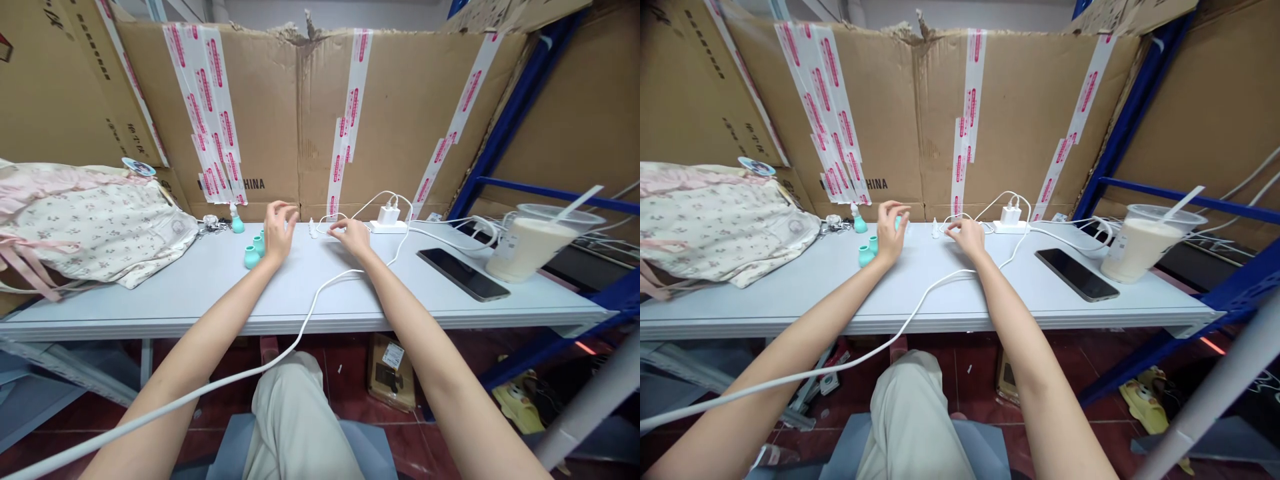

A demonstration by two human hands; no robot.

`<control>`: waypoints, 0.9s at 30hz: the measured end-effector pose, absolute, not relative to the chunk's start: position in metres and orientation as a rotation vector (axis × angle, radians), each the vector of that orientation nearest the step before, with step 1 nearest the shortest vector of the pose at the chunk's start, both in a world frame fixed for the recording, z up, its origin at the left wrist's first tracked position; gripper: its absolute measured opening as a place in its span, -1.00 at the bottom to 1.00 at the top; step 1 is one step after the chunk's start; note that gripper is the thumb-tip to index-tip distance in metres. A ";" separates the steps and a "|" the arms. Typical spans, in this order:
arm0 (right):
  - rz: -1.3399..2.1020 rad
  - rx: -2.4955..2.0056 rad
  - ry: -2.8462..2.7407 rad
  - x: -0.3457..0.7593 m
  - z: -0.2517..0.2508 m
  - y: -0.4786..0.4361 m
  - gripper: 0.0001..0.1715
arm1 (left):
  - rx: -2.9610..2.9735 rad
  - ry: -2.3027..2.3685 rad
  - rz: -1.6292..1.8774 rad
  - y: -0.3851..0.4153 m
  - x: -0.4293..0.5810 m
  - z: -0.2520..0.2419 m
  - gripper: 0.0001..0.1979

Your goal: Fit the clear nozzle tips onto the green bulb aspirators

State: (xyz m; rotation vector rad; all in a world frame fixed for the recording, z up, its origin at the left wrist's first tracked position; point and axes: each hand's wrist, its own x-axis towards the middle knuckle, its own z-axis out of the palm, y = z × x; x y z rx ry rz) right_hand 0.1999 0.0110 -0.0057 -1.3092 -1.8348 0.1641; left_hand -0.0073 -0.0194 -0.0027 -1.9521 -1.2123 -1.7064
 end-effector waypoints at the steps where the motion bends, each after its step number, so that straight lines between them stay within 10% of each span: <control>1: 0.049 -1.380 -1.888 0.202 -0.009 0.013 -0.86 | -1.874 -1.241 -1.757 -0.017 -0.012 -0.001 -0.59; 12: -0.024 -1.789 -2.058 0.205 -0.017 0.014 -0.65 | -1.673 -1.226 -2.046 -0.015 -0.032 0.011 -0.56; 27: -0.105 -0.938 -2.626 0.117 0.024 0.001 -0.62 | -1.589 -1.309 -2.007 -0.011 -0.037 0.012 -0.63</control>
